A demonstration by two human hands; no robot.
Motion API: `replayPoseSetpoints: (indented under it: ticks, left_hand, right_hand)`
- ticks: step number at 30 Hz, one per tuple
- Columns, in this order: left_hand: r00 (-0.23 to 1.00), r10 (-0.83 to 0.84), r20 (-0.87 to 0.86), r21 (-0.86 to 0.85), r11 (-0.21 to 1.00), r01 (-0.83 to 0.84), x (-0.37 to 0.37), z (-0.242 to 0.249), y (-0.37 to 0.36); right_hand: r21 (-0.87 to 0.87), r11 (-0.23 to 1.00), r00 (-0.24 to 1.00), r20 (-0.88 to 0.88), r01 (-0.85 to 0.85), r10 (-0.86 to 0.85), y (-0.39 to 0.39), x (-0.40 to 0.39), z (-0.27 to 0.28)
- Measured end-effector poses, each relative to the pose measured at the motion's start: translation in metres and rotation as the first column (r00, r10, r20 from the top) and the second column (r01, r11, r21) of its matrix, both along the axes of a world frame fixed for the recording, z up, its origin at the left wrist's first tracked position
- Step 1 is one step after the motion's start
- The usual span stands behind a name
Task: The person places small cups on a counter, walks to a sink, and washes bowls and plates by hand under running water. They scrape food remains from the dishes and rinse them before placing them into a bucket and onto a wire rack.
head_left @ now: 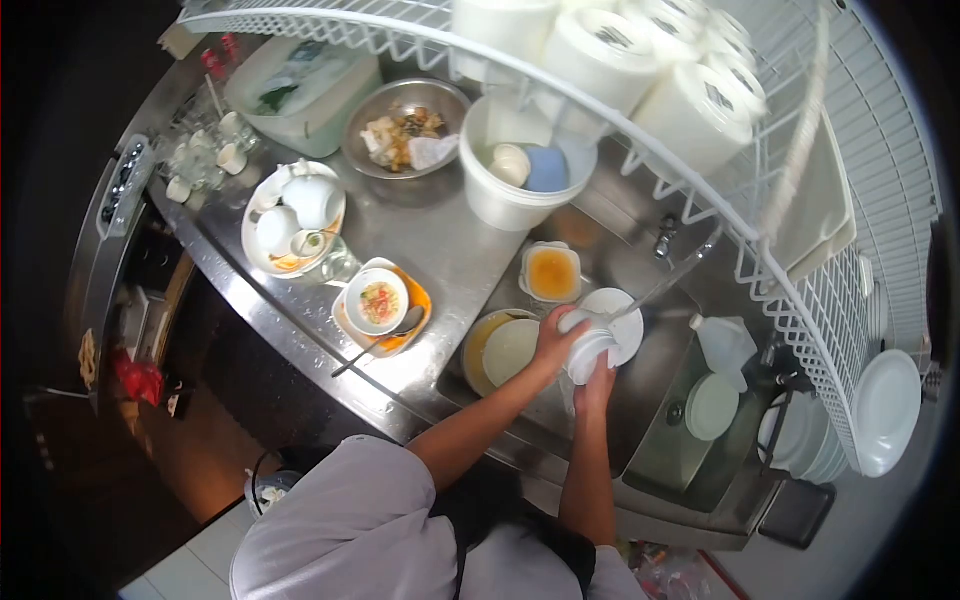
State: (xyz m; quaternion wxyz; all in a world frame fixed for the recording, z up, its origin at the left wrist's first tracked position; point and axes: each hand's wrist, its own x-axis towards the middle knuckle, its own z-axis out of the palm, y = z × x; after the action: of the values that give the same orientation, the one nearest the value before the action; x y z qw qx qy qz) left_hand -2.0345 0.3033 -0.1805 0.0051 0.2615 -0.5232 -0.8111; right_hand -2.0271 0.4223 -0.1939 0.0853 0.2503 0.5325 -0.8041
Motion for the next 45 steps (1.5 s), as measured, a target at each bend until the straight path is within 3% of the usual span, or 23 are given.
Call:
replayPoseSetpoints:
  ticks: [1, 2, 5, 8, 12, 14, 15, 18, 21, 24, 27, 29, 31, 33, 35, 37, 40, 41, 44, 45]
  left_hand:
    - [1.0, -0.023, -0.009, -0.327, 0.945, 0.019, 0.002, 0.011, -0.005]
    - [0.999, -0.046, -0.004, -0.619, 0.785, 0.033, 0.005, 0.022, -0.01]
    - [0.999, -0.037, -0.001, -0.699, 0.715, 0.026, 0.02, 0.075, -0.047]
    - [0.995, 0.059, 0.078, -0.731, 0.683, 0.017, 0.022, 0.092, -0.097]
    - [0.93, -0.001, 0.367, -0.6, 0.764, 0.237, 0.013, 0.098, -0.179]
    - [0.967, -0.032, 0.253, -0.473, 0.868, 0.152, -0.001, 0.039, -0.215]
    - [0.981, -0.038, 0.192, -0.4, 0.909, 0.114, -0.007, 0.017, -0.227]
    - [0.978, 0.149, 0.149, -0.306, 0.947, -0.098, -0.008, 0.011, -0.237]
    - [0.952, 0.296, 0.076, -0.492, 0.841, -0.223, 0.029, 0.099, -0.238]
    - [0.952, 0.305, -0.011, -0.775, 0.6, -0.201, 0.08, 0.131, -0.257]
    - [0.91, 0.405, -0.092, -0.965, 0.191, -0.183, 0.132, 0.139, -0.282]
    - [0.894, 0.445, 0.054, -0.984, 0.175, -0.027, 0.152, 0.126, -0.296]
    - [0.893, 0.398, 0.211, -0.959, 0.261, 0.11, 0.156, 0.114, -0.302]
    - [0.878, 0.37, 0.305, -0.93, 0.314, 0.191, 0.152, 0.097, -0.304]
    - [0.864, 0.362, 0.35, -0.913, 0.337, 0.229, 0.146, 0.08, -0.305]
    - [0.885, 0.346, 0.312, -0.913, 0.366, 0.179, 0.142, 0.081, -0.305]
    - [0.92, 0.304, 0.248, -0.927, 0.349, 0.135, 0.145, 0.079, -0.308]
    - [0.93, 0.29, 0.227, -0.934, 0.334, 0.124, 0.146, 0.075, -0.31]
    - [0.919, 0.323, 0.226, -0.621, 0.774, -0.119, 0.148, 0.1, -0.298]
    - [0.906, 0.328, 0.267, -0.582, 0.804, -0.12, 0.149, 0.097, -0.298]
  right_hand:
    - [-0.175, 0.983, 0.999, -0.003, -0.046, 0.046, -0.004, -0.001, -0.007]
    - [-0.345, 0.934, 0.996, -0.012, -0.09, 0.091, -0.008, -0.003, -0.013]
    - [-0.507, 0.842, 0.979, -0.02, -0.185, 0.203, -0.046, -0.011, 0.01]
    - [-0.222, 0.875, 0.901, -0.043, -0.431, 0.433, -0.077, -0.028, 0.025]
    - [0.073, 0.78, 0.784, 0.075, -0.621, 0.617, -0.14, -0.057, 0.052]
    - [0.194, 0.657, 0.685, 0.208, -0.729, 0.698, -0.167, -0.069, 0.064]
    - [0.2, 0.677, 0.705, 0.22, -0.709, 0.674, -0.181, -0.072, 0.066]
    - [0.224, 0.689, 0.724, 0.231, -0.689, 0.65, -0.218, -0.089, 0.043]
    - [0.27, 0.642, 0.697, 0.271, -0.717, 0.664, -0.245, -0.107, 0.04]
    - [0.248, 0.638, 0.684, 0.22, -0.729, 0.695, -0.27, -0.115, 0.056]
    - [0.376, 0.624, 0.717, 0.196, -0.684, 0.669, -0.281, -0.102, 0.091]
    - [0.669, 0.496, 0.738, 0.117, -0.553, 0.665, -0.276, -0.097, 0.069]
    - [0.826, 0.404, 0.734, 0.016, -0.392, 0.679, -0.264, -0.076, 0.068]
    - [0.885, 0.387, 0.711, -0.097, -0.258, 0.696, -0.255, -0.028, 0.095]
    - [0.838, 0.292, 0.54, 0.003, -0.461, 0.842, -0.258, 0.002, 0.099]
    - [0.886, 0.264, 0.397, -0.101, -0.382, 0.912, -0.27, 0.026, 0.106]
    - [0.939, 0.071, 0.304, 0.037, -0.337, 0.952, -0.281, 0.036, 0.107]
    - [0.937, 0.093, 0.314, 0.019, -0.337, 0.949, -0.281, 0.035, 0.107]
    - [0.932, 0.122, 0.332, -0.002, -0.34, 0.943, -0.279, 0.035, 0.105]
    - [0.934, 0.115, 0.332, 0.004, -0.338, 0.943, -0.278, 0.033, 0.103]
